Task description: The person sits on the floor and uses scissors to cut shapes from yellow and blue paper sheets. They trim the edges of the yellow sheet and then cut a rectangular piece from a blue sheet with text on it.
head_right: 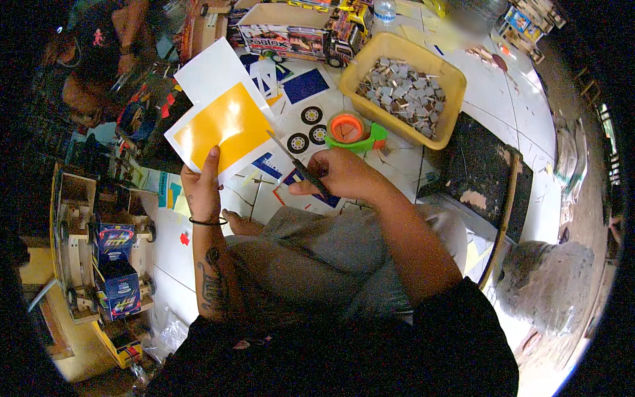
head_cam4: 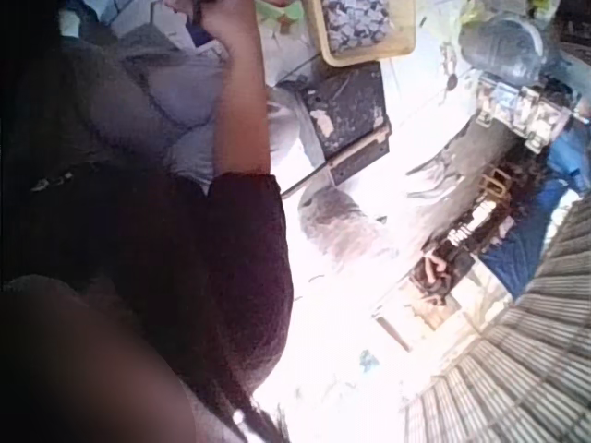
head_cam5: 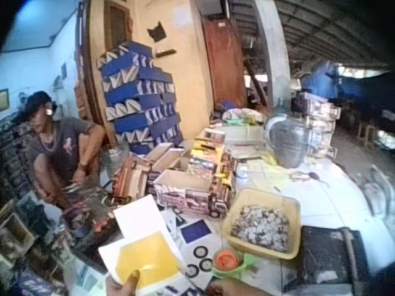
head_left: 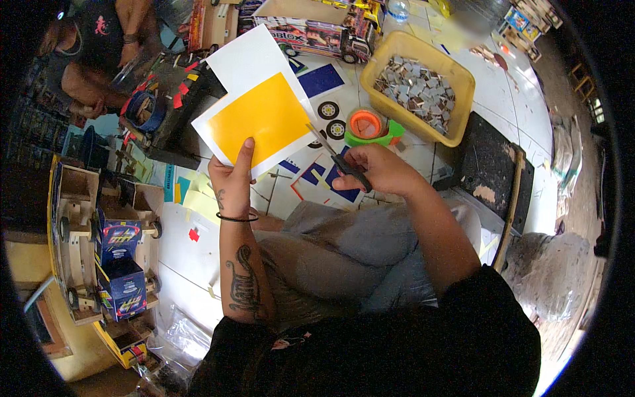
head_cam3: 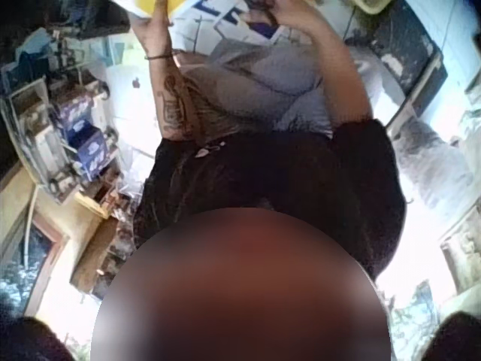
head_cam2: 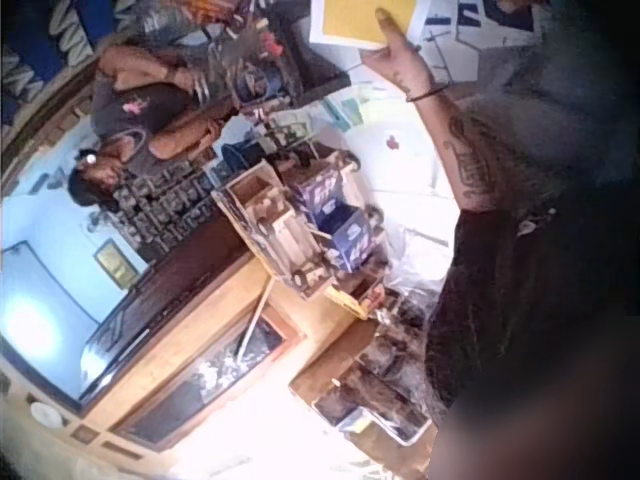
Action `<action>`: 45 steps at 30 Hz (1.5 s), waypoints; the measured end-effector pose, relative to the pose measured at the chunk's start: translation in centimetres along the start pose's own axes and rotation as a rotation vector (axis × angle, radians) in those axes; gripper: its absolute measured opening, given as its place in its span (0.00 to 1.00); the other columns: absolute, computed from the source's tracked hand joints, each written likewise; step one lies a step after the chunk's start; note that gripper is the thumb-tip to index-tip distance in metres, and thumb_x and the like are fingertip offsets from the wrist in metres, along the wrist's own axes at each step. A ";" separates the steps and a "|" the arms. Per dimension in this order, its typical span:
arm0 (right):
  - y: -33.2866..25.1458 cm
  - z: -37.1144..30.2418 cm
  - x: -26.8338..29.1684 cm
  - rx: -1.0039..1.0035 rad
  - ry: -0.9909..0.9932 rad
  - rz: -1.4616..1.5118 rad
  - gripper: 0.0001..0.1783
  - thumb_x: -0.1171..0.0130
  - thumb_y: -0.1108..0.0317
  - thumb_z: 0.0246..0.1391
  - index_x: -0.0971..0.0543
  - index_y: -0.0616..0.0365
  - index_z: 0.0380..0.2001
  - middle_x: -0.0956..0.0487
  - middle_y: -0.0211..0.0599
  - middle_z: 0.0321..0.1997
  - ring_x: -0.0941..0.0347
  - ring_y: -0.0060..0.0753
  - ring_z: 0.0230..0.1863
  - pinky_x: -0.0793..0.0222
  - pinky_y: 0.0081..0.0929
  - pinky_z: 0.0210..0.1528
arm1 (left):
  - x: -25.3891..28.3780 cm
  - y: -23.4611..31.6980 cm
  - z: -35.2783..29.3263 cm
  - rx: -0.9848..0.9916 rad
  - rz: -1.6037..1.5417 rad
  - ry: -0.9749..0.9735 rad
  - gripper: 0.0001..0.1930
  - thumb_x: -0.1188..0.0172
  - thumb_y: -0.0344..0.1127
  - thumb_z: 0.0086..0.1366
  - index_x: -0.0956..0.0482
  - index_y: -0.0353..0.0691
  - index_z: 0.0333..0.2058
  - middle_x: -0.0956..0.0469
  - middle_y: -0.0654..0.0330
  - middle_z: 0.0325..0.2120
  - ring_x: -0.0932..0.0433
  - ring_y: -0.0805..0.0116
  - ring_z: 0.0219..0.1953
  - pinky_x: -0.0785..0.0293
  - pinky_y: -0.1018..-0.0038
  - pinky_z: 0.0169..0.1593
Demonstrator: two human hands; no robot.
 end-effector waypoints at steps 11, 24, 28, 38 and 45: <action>-0.5 -0.6 0.6 0.007 -0.019 -0.001 0.20 0.32 0.56 0.38 0.26 0.59 0.27 0.30 0.23 0.18 0.37 0.14 0.20 0.46 0.15 0.20 | 0.3 -0.5 0.0 0.016 -0.112 -0.027 0.12 0.39 0.40 0.54 0.25 0.37 0.31 0.25 0.66 0.19 0.31 0.83 0.15 0.41 0.87 0.14; -0.2 -0.2 -0.2 0.114 0.343 0.103 0.26 0.31 0.52 0.32 0.25 0.63 0.27 0.26 0.36 0.23 0.30 0.27 0.25 0.36 0.22 0.30 | -1.7 -0.2 -1.4 -0.001 -0.130 -0.192 0.12 0.39 0.38 0.54 0.25 0.34 0.30 0.25 0.64 0.18 0.33 0.83 0.12 0.44 0.87 0.12; -0.2 -0.1 -0.4 0.100 0.393 0.094 0.26 0.31 0.51 0.29 0.25 0.64 0.26 0.24 0.41 0.25 0.27 0.33 0.28 0.33 0.27 0.33 | -1.7 -0.3 -1.3 -0.028 -0.110 -0.181 0.11 0.39 0.37 0.55 0.25 0.34 0.30 0.25 0.63 0.17 0.33 0.83 0.11 0.44 0.87 0.11; 0.1 0.3 -0.9 0.149 0.347 0.275 0.24 0.31 0.55 0.29 0.26 0.62 0.24 0.25 0.34 0.21 0.30 0.25 0.23 0.34 0.23 0.29 | -2.6 -0.1 -1.6 0.096 -0.438 -0.174 0.08 0.40 0.32 0.55 0.26 0.36 0.32 0.24 0.65 0.19 0.34 0.83 0.10 0.45 0.87 0.11; -0.5 -0.1 -1.0 0.162 0.484 0.147 0.23 0.31 0.56 0.28 0.26 0.63 0.22 0.26 0.35 0.20 0.30 0.27 0.22 0.35 0.23 0.27 | -2.1 0.0 -1.5 0.047 -0.281 -0.224 0.08 0.40 0.33 0.55 0.26 0.36 0.31 0.25 0.65 0.18 0.36 0.85 0.09 0.48 0.88 0.09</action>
Point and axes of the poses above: each hand's wrist, its own z-axis towards the middle knuckle, its own x-axis out of the back of the hand, y = z × x, the point moved 1 cm from there along z, towards the middle knuckle
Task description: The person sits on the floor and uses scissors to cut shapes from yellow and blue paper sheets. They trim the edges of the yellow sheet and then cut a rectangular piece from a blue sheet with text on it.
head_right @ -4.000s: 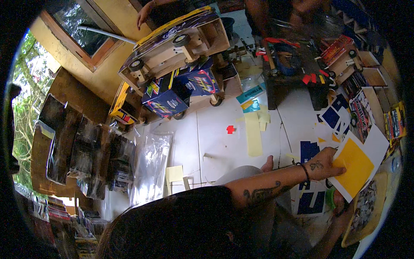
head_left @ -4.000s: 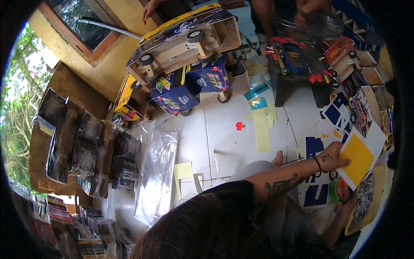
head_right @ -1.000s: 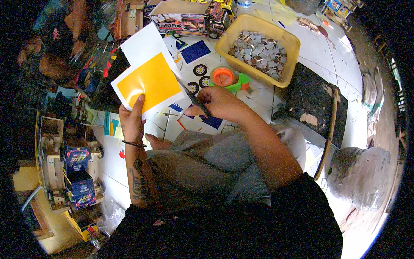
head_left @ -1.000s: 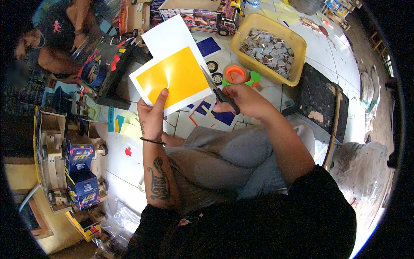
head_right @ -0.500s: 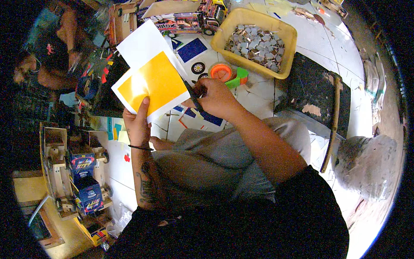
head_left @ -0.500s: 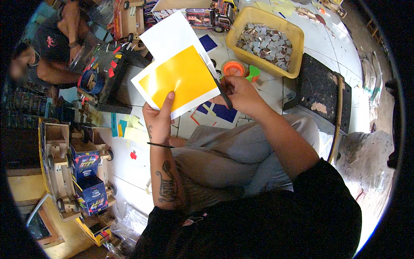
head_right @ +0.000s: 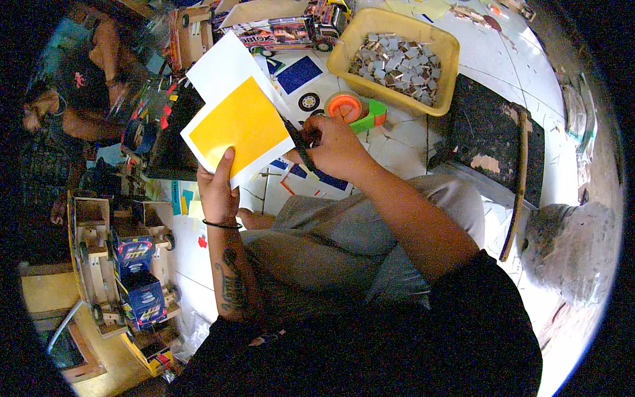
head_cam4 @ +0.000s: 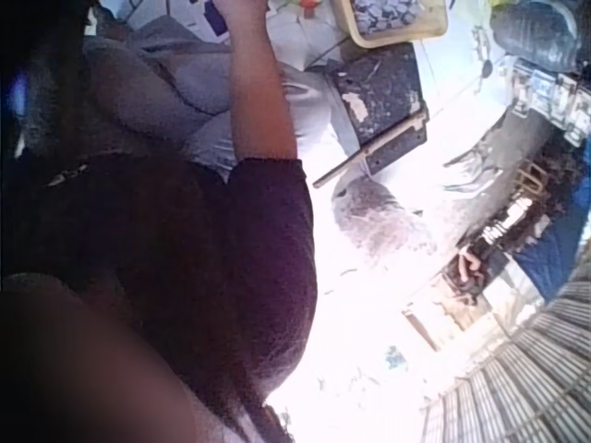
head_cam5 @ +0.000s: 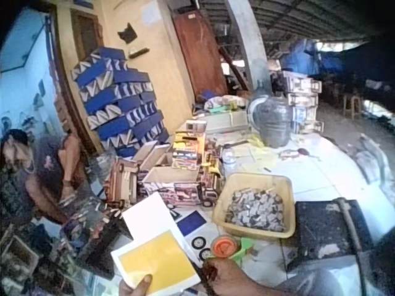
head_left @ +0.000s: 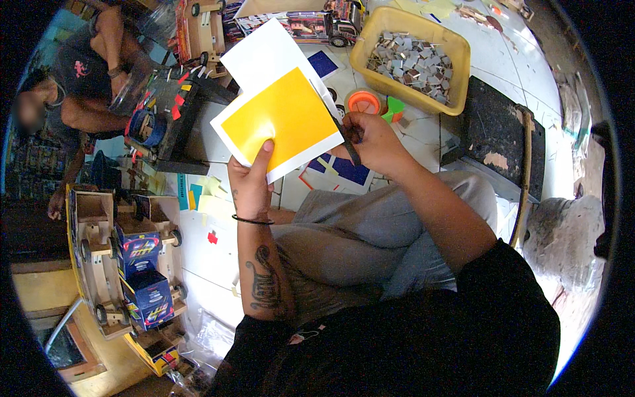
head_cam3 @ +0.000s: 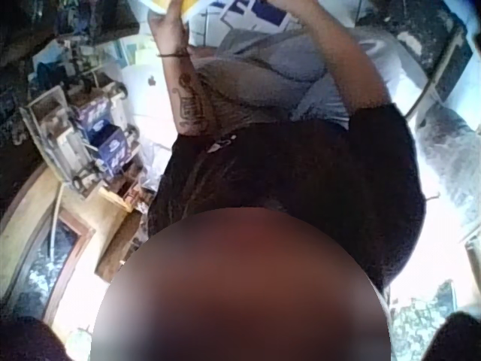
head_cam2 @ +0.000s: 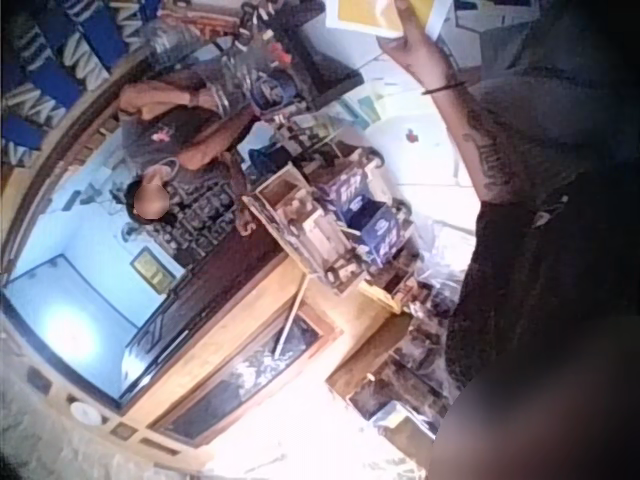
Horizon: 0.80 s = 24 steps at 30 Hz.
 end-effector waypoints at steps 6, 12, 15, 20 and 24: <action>0.1 0.1 -0.2 0.030 0.027 -0.013 0.22 0.31 0.57 0.27 0.27 0.64 0.19 0.27 0.37 0.17 0.32 0.28 0.19 0.37 0.26 0.25 | 0.1 -0.2 0.0 -0.045 0.023 -0.010 0.08 0.40 0.35 0.55 0.25 0.37 0.29 0.25 0.65 0.16 0.37 0.84 0.09 0.48 0.87 0.10; 0.2 0.1 -0.1 0.028 0.011 -0.052 0.22 0.31 0.57 0.27 0.28 0.63 0.18 0.27 0.38 0.17 0.31 0.29 0.19 0.36 0.26 0.24 | 0.1 -0.1 -0.1 -0.071 0.078 0.015 0.08 0.39 0.35 0.55 0.25 0.36 0.29 0.25 0.65 0.16 0.37 0.84 0.09 0.47 0.87 0.10; 0.3 0.1 -0.1 0.001 0.021 -0.021 0.22 0.31 0.56 0.27 0.27 0.63 0.18 0.27 0.38 0.17 0.31 0.29 0.19 0.36 0.26 0.24 | 0.1 0.0 -0.1 -0.085 0.090 0.009 0.09 0.39 0.35 0.55 0.25 0.36 0.28 0.25 0.65 0.16 0.37 0.84 0.09 0.47 0.87 0.10; 0.4 0.1 -0.2 0.006 0.053 -0.060 0.22 0.31 0.56 0.27 0.26 0.63 0.20 0.26 0.38 0.17 0.30 0.30 0.20 0.35 0.27 0.25 | 0.2 -0.1 -0.1 -0.118 0.112 0.000 0.09 0.39 0.36 0.55 0.26 0.36 0.28 0.25 0.64 0.16 0.36 0.84 0.09 0.46 0.87 0.10; 0.6 0.1 -0.3 -0.026 0.030 -0.027 0.22 0.31 0.57 0.27 0.25 0.64 0.21 0.25 0.40 0.19 0.29 0.32 0.21 0.34 0.28 0.26 | 0.3 -0.1 -0.1 -0.072 0.116 -0.010 0.08 0.40 0.33 0.55 0.26 0.35 0.30 0.24 0.62 0.22 0.32 0.80 0.16 0.40 0.85 0.18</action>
Point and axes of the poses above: each hand's wrist, its own z-axis towards the middle knuckle, its own x-axis out of the back of the hand, y = z × x, the point moved 1 cm from there along z, towards the middle knuckle
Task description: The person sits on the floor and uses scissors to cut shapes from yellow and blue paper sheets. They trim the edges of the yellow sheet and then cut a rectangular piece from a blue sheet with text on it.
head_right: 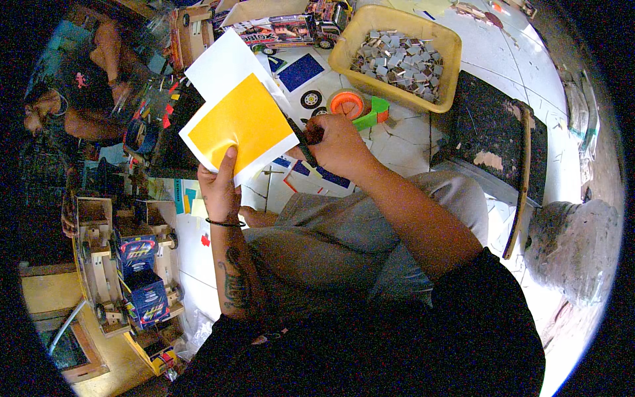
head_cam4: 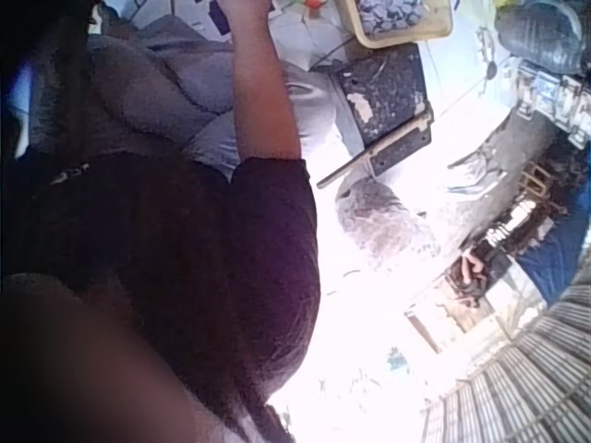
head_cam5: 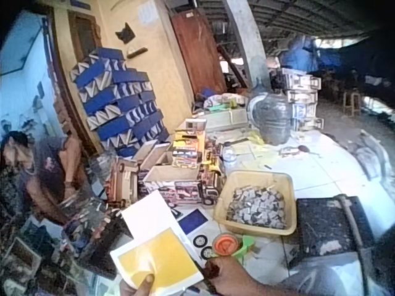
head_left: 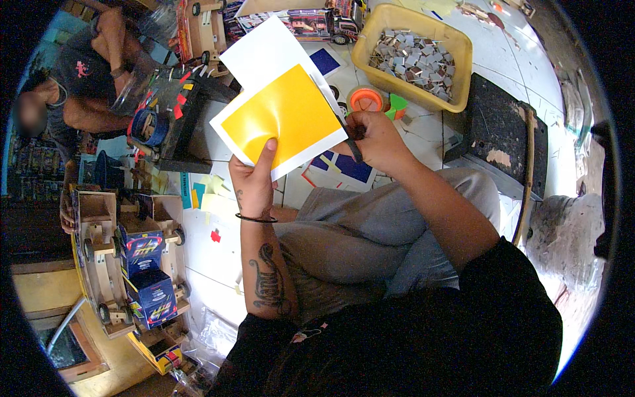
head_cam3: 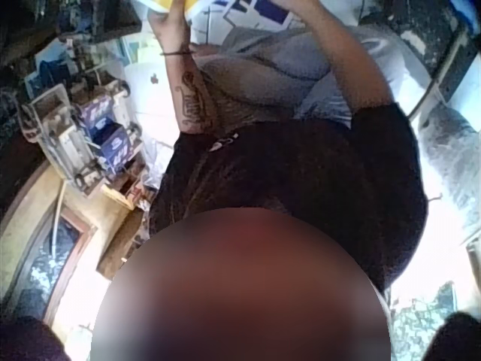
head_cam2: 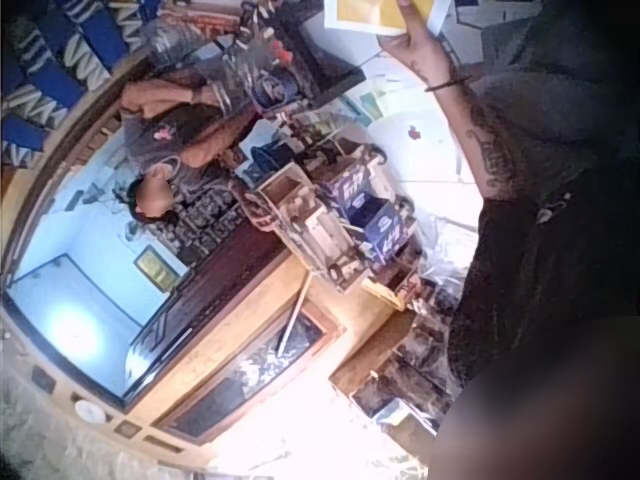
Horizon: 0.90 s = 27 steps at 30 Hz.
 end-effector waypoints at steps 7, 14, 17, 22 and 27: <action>0.1 0.3 -0.1 -0.010 -0.037 0.055 0.19 0.31 0.63 0.30 0.28 0.61 0.23 0.30 0.28 0.19 0.36 0.19 0.21 0.38 0.18 0.26 | 0.1 0.2 -0.1 0.067 0.057 -0.017 0.09 0.41 0.29 0.55 0.26 0.34 0.35 0.23 0.59 0.31 0.24 0.74 0.30 0.28 0.80 0.33; -0.7 0.0 0.5 0.009 -0.010 -0.087 0.18 0.31 0.64 0.29 0.29 0.61 0.20 0.30 0.29 0.19 0.35 0.20 0.21 0.38 0.20 0.25 | 0.3 0.1 -0.1 0.077 0.025 -0.023 0.09 0.41 0.29 0.55 0.27 0.34 0.35 0.23 0.59 0.31 0.24 0.75 0.29 0.28 0.81 0.32; -0.6 0.0 0.6 0.015 -0.025 -0.053 0.16 0.33 0.66 0.31 0.29 0.61 0.20 0.29 0.30 0.19 0.35 0.19 0.22 0.39 0.20 0.24 | 0.0 0.1 0.0 0.004 0.033 -0.025 0.11 0.39 0.36 0.55 0.25 0.34 0.31 0.24 0.62 0.21 0.30 0.81 0.15 0.39 0.86 0.15; 0.3 0.6 0.0 0.022 -0.023 0.081 0.12 0.36 0.70 0.34 0.29 0.61 0.22 0.31 0.27 0.18 0.36 0.17 0.20 0.41 0.17 0.22 | -0.3 0.4 -0.3 0.003 0.098 -0.029 0.12 0.38 0.37 0.54 0.25 0.34 0.31 0.24 0.62 0.19 0.30 0.82 0.13 0.40 0.87 0.12; 0.7 0.5 0.0 -0.009 -0.025 0.042 0.12 0.38 0.67 0.34 0.27 0.64 0.22 0.27 0.36 0.20 0.31 0.28 0.22 0.37 0.23 0.26 | -0.4 0.6 -0.3 -0.007 0.103 -0.041 0.12 0.39 0.37 0.54 0.25 0.34 0.31 0.24 0.62 0.19 0.30 0.82 0.13 0.40 0.87 0.12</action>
Point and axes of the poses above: each hand's wrist, its own z-axis towards the middle knuckle, its own x-axis out of the back of the hand, y = z × x, the point moved 1 cm from there along z, towards the middle knuckle
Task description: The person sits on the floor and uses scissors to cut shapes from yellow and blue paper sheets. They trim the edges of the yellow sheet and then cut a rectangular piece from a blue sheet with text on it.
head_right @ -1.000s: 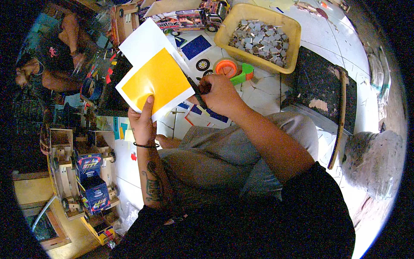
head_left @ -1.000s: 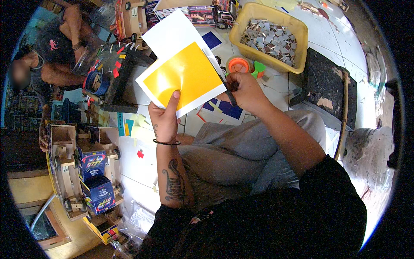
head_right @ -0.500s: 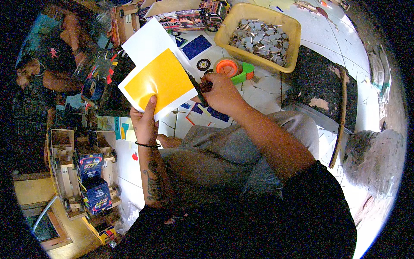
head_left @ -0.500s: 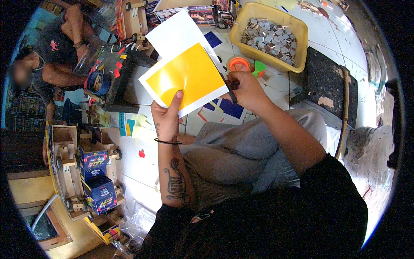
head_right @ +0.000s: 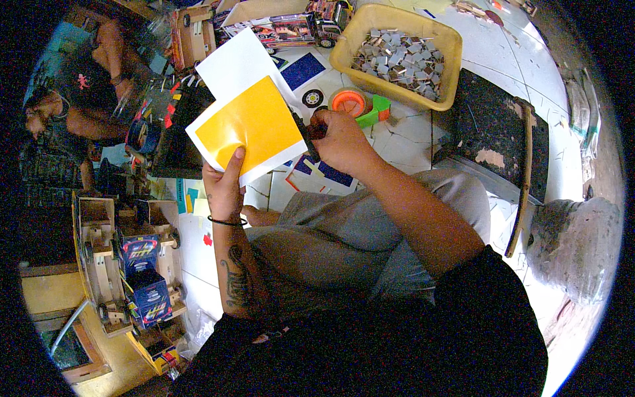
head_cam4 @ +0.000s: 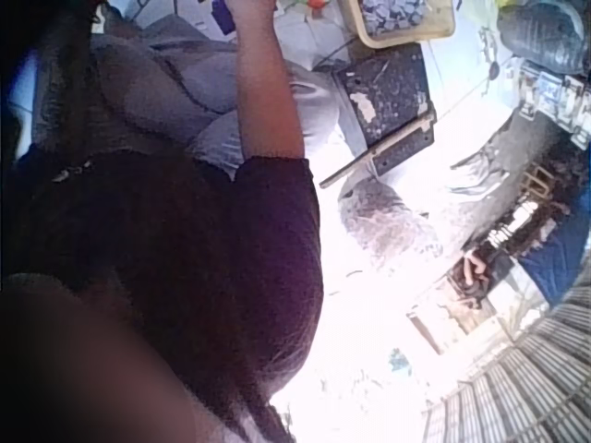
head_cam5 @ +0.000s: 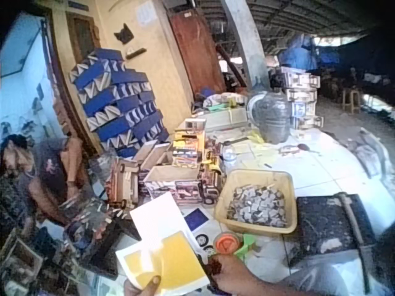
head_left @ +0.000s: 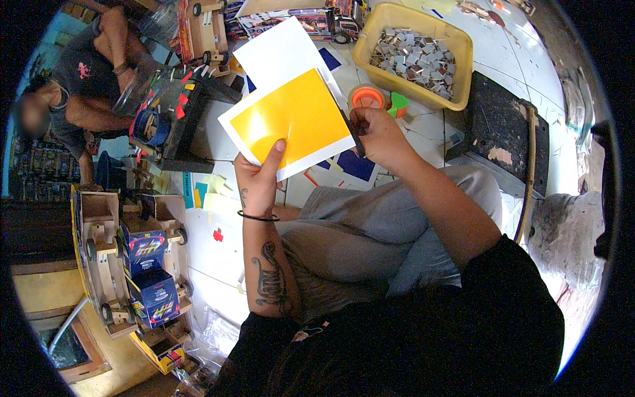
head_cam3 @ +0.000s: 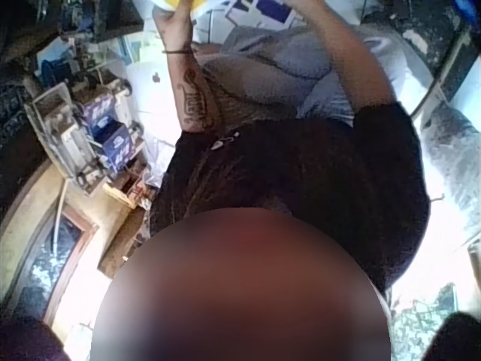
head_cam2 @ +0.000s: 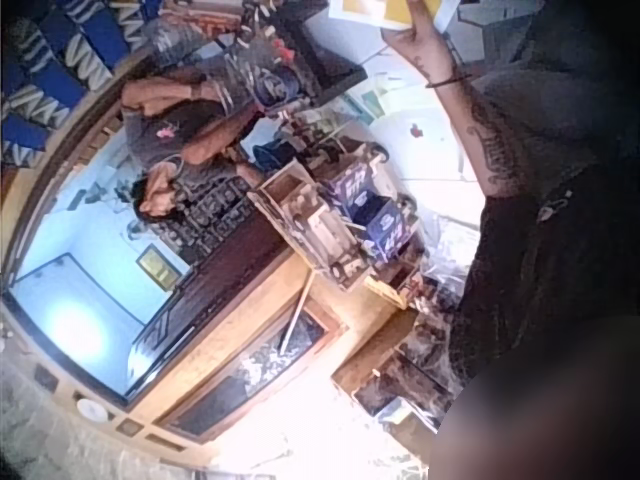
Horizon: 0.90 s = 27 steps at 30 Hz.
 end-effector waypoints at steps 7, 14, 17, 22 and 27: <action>-0.7 -0.4 0.3 0.085 0.056 -0.040 0.12 0.36 0.68 0.33 0.30 0.59 0.15 0.32 0.27 0.13 0.39 0.17 0.18 0.44 0.18 0.20 | 0.1 0.1 -0.1 0.047 0.012 0.004 0.11 0.39 0.36 0.54 0.25 0.33 0.30 0.24 0.63 0.18 0.31 0.82 0.12 0.41 0.87 0.11; -0.3 -0.2 0.1 0.063 0.069 -0.039 0.13 0.36 0.65 0.32 0.30 0.58 0.16 0.32 0.26 0.15 0.40 0.17 0.19 0.44 0.18 0.21 | 0.0 0.2 -0.2 0.060 0.027 -0.015 0.10 0.39 0.35 0.55 0.25 0.33 0.31 0.24 0.62 0.18 0.31 0.82 0.13 0.41 0.87 0.11; -0.2 -0.1 0.1 0.054 0.078 -0.028 0.13 0.36 0.66 0.33 0.30 0.58 0.17 0.32 0.26 0.16 0.40 0.16 0.20 0.44 0.18 0.22 | 0.0 0.3 -0.3 0.101 0.076 -0.054 0.10 0.39 0.35 0.55 0.25 0.33 0.31 0.24 0.62 0.19 0.31 0.82 0.13 0.41 0.87 0.12; -0.3 -0.1 0.2 0.043 0.067 -0.044 0.13 0.36 0.65 0.33 0.30 0.59 0.19 0.32 0.26 0.17 0.39 0.17 0.21 0.42 0.18 0.23 | 0.1 0.4 -0.3 0.110 0.081 -0.050 0.10 0.39 0.35 0.55 0.25 0.33 0.31 0.24 0.62 0.19 0.31 0.82 0.13 0.41 0.87 0.12; -0.5 -0.3 0.3 0.036 0.080 -0.030 0.13 0.36 0.65 0.33 0.29 0.59 0.17 0.30 0.28 0.16 0.37 0.18 0.20 0.42 0.18 0.23 | 0.0 0.4 -0.3 0.103 0.061 -0.052 0.10 0.39 0.35 0.54 0.25 0.34 0.31 0.24 0.62 0.20 0.31 0.82 0.13 0.41 0.87 0.12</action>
Point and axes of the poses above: each hand's wrist, its own z-axis towards the middle knuckle, its own x-axis out of the back of the hand, y = z × x, the point moved 1 cm from there along z, towards the middle knuckle
